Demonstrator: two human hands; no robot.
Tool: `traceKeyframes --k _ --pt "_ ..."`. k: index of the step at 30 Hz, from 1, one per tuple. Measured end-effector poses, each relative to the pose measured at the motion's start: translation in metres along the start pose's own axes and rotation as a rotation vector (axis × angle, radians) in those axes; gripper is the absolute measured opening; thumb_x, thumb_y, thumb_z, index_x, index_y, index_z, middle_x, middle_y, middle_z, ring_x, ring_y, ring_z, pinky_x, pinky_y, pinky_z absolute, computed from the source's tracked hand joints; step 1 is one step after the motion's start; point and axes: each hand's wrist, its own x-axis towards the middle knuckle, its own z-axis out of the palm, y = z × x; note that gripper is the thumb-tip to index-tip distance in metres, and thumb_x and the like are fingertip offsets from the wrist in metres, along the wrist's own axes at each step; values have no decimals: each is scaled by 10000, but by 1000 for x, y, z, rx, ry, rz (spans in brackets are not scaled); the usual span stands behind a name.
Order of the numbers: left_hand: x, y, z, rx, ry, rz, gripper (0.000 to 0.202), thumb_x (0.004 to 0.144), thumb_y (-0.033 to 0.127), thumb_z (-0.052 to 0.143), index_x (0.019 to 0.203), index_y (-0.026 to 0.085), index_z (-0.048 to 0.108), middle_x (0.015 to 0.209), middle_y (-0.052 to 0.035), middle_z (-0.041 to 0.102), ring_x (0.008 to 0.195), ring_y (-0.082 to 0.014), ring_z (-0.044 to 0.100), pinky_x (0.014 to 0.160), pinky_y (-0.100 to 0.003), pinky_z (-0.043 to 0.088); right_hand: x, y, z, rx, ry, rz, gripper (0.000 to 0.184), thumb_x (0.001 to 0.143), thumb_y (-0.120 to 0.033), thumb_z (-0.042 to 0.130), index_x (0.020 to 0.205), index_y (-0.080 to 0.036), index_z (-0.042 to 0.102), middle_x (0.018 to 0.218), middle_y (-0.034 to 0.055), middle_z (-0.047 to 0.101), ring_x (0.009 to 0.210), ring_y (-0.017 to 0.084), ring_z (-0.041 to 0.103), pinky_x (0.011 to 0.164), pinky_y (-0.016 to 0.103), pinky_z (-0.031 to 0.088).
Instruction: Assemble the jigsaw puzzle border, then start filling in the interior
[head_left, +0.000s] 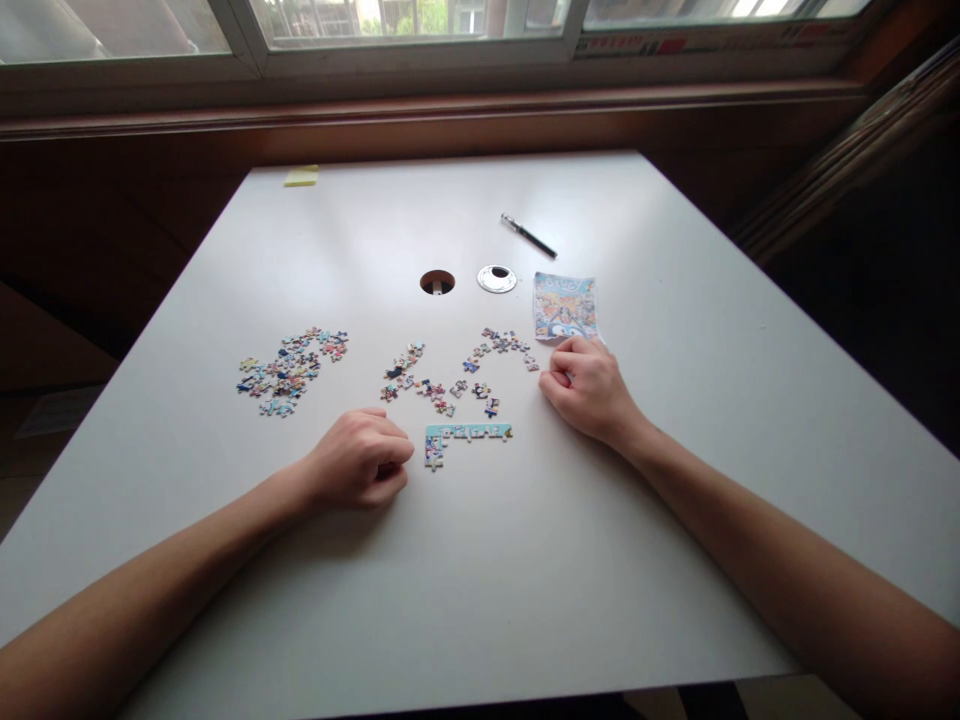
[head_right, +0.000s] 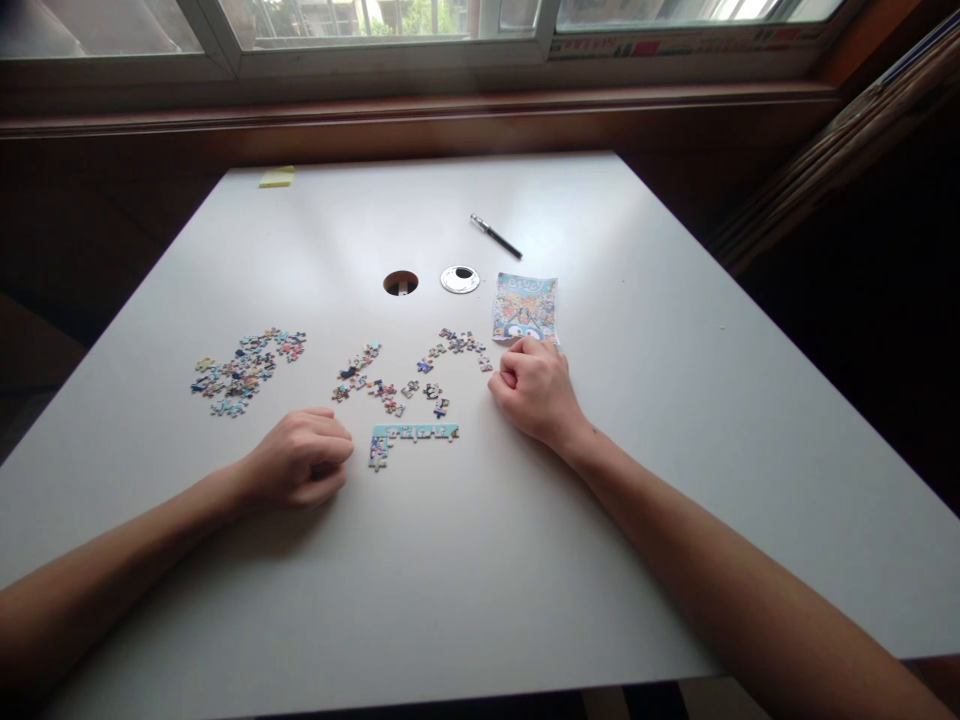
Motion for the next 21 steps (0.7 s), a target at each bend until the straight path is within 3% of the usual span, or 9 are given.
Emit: traceKeyframes --k 21 --pt "0 2 0 -13 7 -1 280 638 80 460 635 196 205 528 47 319 519 -130 238 606 -296 295 0 0 0 5 26 -24 330 772 -188 561 536 -202 330 795 50 579 758 204 466 798 398 395"
